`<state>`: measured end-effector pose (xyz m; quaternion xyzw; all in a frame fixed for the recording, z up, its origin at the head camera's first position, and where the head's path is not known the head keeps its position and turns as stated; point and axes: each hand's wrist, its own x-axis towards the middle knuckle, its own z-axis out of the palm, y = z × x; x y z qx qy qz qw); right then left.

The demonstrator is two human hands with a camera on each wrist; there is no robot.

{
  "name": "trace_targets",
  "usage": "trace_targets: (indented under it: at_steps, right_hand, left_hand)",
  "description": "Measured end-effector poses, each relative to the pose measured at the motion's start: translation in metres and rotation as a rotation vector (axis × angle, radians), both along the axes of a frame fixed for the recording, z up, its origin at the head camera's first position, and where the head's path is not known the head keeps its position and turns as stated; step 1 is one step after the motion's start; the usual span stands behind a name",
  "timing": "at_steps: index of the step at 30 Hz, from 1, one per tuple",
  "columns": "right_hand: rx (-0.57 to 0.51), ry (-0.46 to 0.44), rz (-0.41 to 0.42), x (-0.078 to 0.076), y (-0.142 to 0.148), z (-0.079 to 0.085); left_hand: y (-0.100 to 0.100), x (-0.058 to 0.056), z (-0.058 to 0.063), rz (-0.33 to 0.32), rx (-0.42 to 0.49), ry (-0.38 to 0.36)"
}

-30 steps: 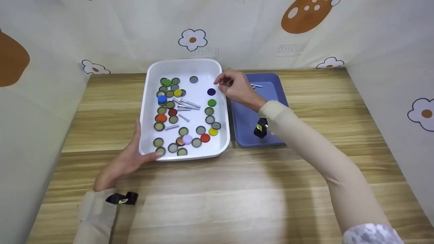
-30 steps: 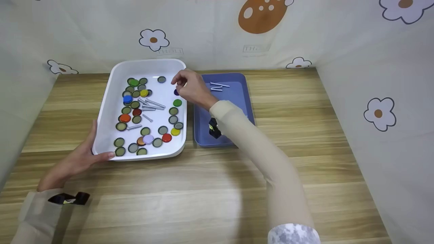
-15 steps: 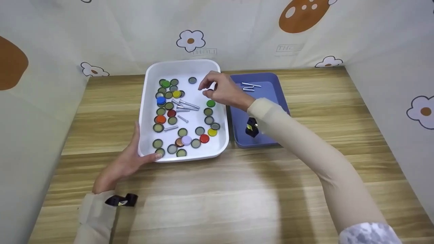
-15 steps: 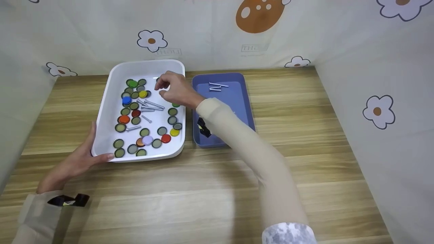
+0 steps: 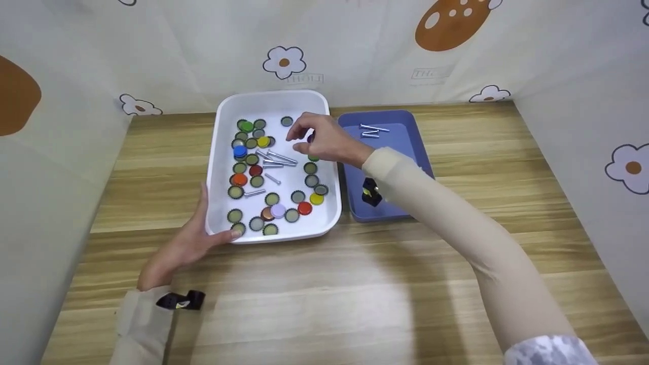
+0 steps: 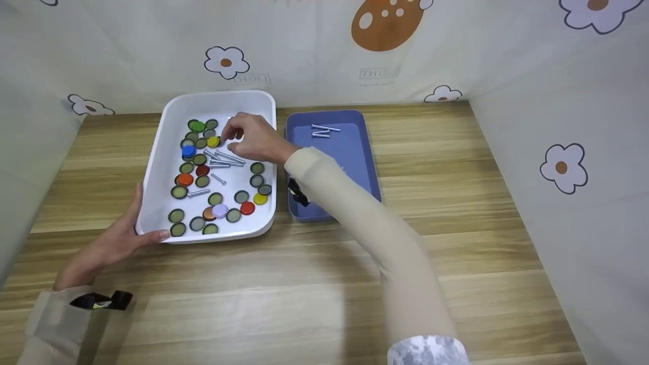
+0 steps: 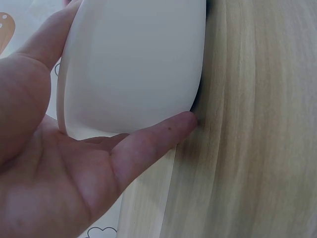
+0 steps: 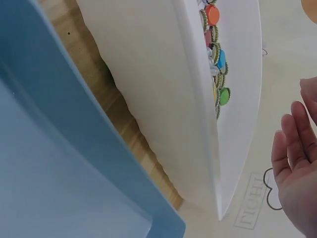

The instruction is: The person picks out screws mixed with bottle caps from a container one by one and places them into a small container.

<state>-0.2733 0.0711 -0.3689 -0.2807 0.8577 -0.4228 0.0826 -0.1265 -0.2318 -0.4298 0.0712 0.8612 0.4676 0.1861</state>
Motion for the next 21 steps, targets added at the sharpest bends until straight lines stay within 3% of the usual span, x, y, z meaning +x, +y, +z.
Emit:
trace_targets:
  at_steps: [5,13,21]
  right_hand:
    - [0.032,0.037,0.051,0.002,-0.009,0.001]
    - [0.066,-0.008,0.128,0.006,-0.023,0.007]
    - [0.115,-0.020,0.172,0.005,-0.034,0.010]
  left_hand:
    - [0.000,0.001,0.001,0.011,-0.004,-0.019]
    - [0.001,0.000,0.000,0.014,0.026,-0.009]
    - [0.000,0.002,0.001,0.020,-0.010,-0.022]
